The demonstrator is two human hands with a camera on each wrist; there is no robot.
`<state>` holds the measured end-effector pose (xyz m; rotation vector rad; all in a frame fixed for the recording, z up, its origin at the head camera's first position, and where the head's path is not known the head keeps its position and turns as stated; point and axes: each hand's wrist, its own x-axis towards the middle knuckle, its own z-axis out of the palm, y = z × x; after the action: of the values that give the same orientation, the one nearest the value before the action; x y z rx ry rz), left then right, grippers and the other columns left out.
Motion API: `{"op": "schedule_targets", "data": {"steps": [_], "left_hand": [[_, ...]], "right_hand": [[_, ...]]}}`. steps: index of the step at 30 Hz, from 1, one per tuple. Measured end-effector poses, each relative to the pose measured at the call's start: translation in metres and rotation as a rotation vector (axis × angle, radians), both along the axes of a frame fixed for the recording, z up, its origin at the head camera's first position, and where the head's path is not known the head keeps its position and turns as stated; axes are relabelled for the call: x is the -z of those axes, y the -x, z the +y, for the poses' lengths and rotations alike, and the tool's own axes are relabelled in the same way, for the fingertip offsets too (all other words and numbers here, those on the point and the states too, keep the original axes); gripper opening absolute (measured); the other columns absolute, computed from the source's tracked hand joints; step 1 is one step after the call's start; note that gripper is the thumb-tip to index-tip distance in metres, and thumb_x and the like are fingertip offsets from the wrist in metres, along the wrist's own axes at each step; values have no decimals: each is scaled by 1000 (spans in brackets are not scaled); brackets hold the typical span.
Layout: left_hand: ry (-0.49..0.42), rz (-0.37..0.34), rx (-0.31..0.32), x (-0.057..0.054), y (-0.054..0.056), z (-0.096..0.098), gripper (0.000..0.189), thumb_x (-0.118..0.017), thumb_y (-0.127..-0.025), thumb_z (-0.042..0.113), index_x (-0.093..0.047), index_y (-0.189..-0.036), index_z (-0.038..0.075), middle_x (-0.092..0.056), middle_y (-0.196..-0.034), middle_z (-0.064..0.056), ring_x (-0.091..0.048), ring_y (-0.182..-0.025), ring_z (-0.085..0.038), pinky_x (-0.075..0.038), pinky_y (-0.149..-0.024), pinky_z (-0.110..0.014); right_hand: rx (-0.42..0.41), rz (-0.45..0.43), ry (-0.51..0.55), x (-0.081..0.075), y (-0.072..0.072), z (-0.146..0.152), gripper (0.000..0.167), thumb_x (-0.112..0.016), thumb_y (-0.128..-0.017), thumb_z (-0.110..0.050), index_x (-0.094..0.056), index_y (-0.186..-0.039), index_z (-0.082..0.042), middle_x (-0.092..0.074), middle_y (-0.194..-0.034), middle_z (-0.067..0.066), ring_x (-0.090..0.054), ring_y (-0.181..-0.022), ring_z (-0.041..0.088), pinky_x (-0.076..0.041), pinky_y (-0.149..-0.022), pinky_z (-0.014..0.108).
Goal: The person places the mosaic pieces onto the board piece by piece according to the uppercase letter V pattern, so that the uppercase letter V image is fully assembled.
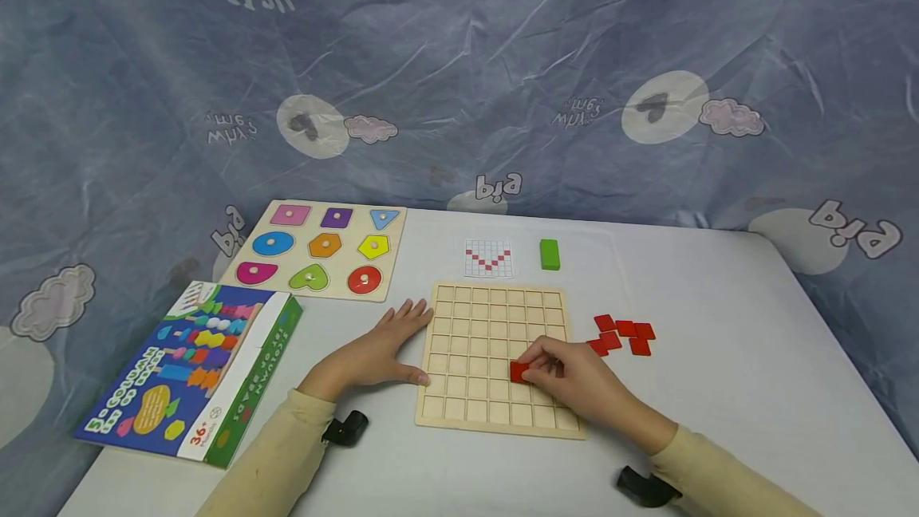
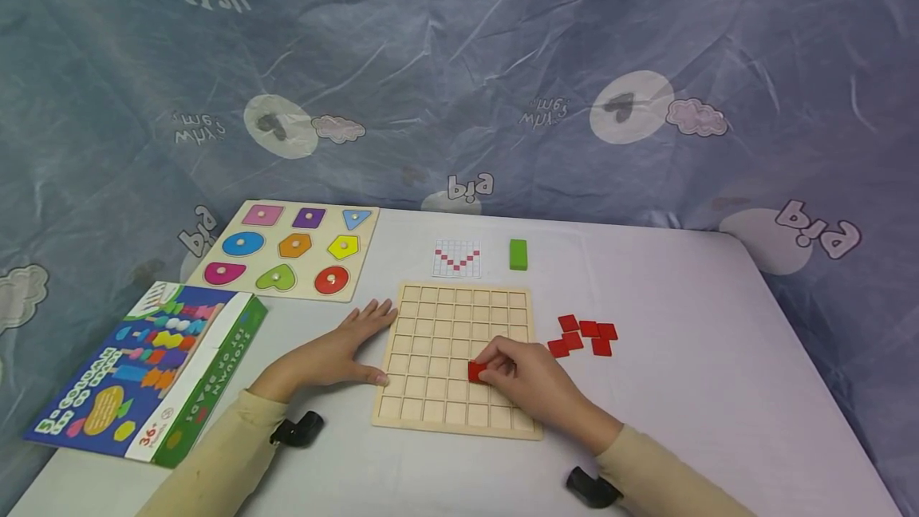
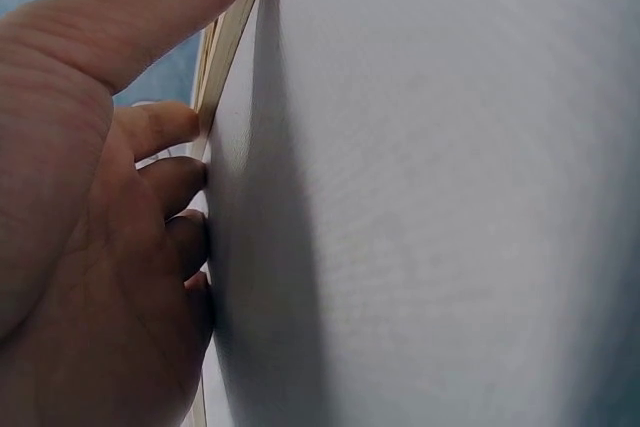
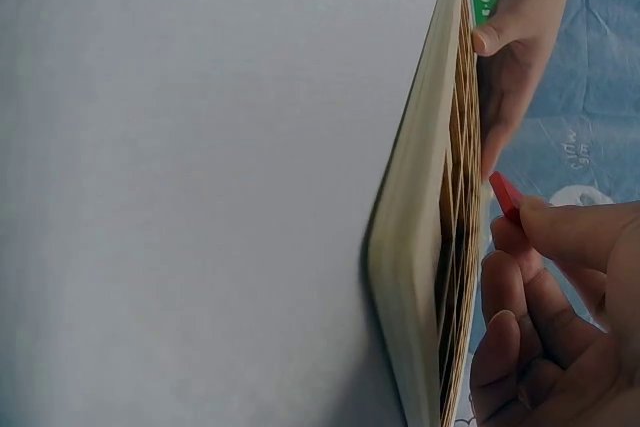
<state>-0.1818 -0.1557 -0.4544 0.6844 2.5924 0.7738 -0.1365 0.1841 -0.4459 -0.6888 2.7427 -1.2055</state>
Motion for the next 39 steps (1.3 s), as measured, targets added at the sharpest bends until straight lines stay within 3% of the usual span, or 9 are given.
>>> {"op": "schedule_targets", "data": {"steps": [9, 31, 39], "left_hand": [[6, 8, 12, 1, 1, 0, 110, -88, -76, 45, -27, -162, 13, -13, -170, -6, -3, -157, -26, -3, -127, -45], [-2, -3, 7, -1, 0, 0, 110, -88, -76, 44, -27, -162, 13, -13, -170, -6, -3, -157, -26, -3, -127, -45], [5, -8, 8, 0, 0, 1, 110, -88, -76, 46, -26, -162, 15, -12, -170, -4, -2, -157, -23, -2, -127, -43]], "right_hand": [[-62, -10, 2, 4, -4, -11, 14, -79, -90, -16, -72, -98, -24, -66, -81, -16, -59, -72, 3, -52, -62, 21], [-86, -29, -98, 0, -8, -28, 16, -79, -88, -14, -70, -94, -25, -61, -80, -19, -56, -75, 2, -53, -68, 22], [-88, 18, -108, 2, -9, -30, 20, -81, -85, -11, -68, -92, -24, -59, -83, -17, -56, -75, 7, -49, -66, 20]]}}
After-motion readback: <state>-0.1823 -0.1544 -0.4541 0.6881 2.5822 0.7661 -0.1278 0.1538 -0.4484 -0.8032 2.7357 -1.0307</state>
